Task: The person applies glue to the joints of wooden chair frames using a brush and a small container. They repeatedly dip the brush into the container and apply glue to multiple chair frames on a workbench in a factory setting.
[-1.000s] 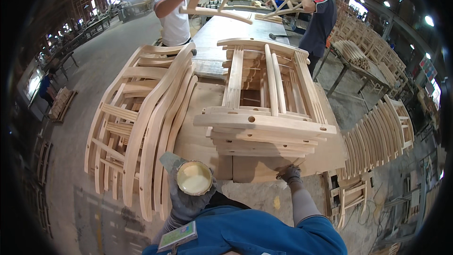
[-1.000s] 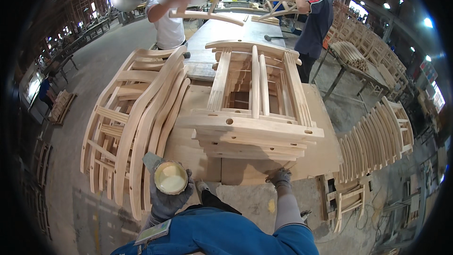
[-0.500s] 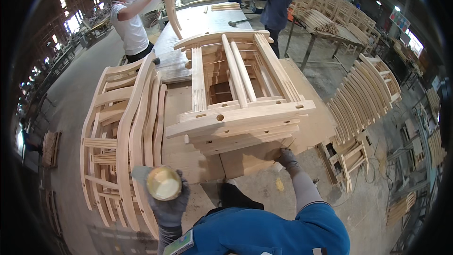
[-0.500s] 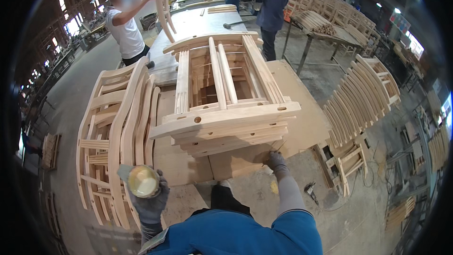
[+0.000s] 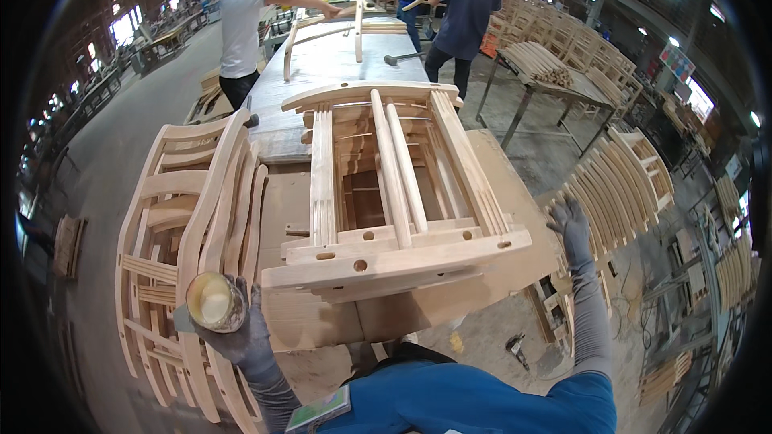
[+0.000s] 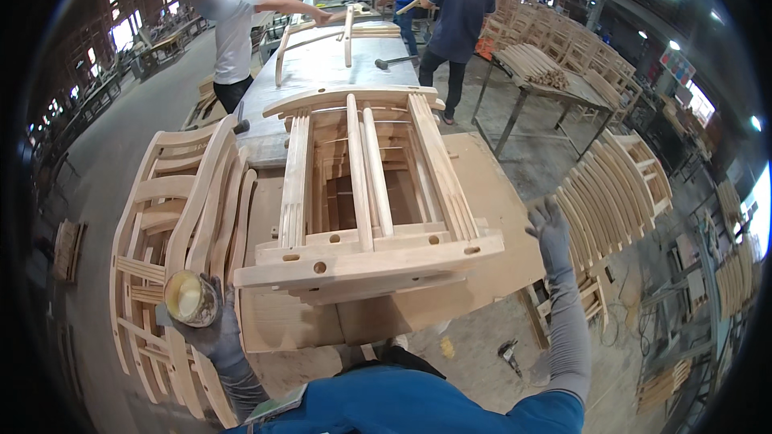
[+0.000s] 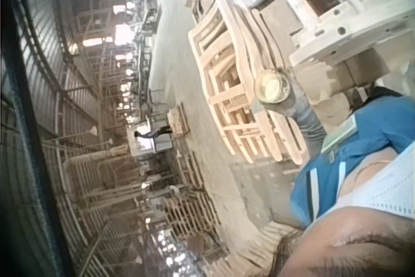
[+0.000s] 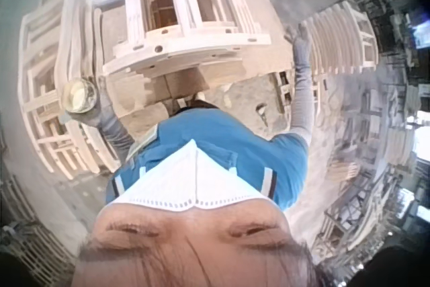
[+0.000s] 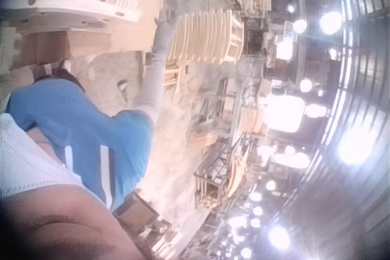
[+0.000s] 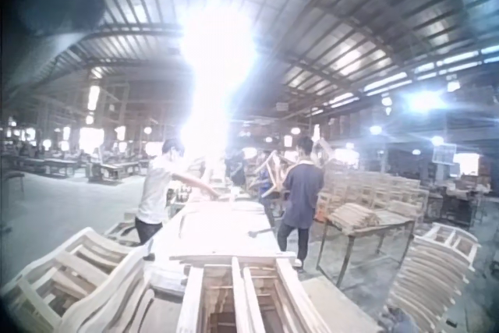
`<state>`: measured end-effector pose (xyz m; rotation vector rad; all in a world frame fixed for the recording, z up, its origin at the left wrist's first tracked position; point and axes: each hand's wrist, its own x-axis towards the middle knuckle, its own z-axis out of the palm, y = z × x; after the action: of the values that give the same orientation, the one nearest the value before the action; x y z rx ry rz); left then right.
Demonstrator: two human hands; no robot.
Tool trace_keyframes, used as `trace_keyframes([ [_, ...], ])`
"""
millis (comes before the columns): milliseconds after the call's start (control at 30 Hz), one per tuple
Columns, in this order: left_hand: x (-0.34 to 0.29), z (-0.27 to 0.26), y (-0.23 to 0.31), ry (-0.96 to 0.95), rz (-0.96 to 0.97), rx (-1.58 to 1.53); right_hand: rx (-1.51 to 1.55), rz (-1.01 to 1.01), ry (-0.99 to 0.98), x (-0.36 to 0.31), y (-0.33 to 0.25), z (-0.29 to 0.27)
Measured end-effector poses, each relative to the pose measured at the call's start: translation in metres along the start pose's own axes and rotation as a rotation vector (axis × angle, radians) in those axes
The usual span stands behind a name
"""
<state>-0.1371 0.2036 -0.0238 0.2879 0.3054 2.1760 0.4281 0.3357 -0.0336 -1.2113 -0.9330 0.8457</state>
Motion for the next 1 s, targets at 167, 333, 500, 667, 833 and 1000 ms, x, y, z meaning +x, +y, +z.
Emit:
trace_keyframes([
  [167, 0.012, 0.015, -0.041, 0.121, 0.012, -0.070, -0.574, -0.270, -0.467, 0.079, -0.036, 0.090],
  [333, 0.003, 0.018, -0.047, 0.149, 0.137, -0.019, -0.864, -0.224, -0.586, 0.095, -0.040, 0.185],
  [500, 0.005, 0.030, -0.049, 0.026, 0.460, 0.795, -0.843, -0.178, -0.498, 0.103, -0.020, 0.204],
  [667, 0.022, 0.051, -0.020, 0.077, 0.321, 0.493, -0.735, -0.309, -0.455, 0.104, -0.027, 0.211],
  [833, 0.065, 0.058, -0.012, 0.062, 0.050, 0.077, -0.686, -0.419, -0.491, 0.140, -0.044, 0.244],
  [1000, 0.103, 0.049, -0.026, 0.000, -0.020, 0.101, -0.805, -0.362, -0.549, 0.160, -0.042, 0.286],
])
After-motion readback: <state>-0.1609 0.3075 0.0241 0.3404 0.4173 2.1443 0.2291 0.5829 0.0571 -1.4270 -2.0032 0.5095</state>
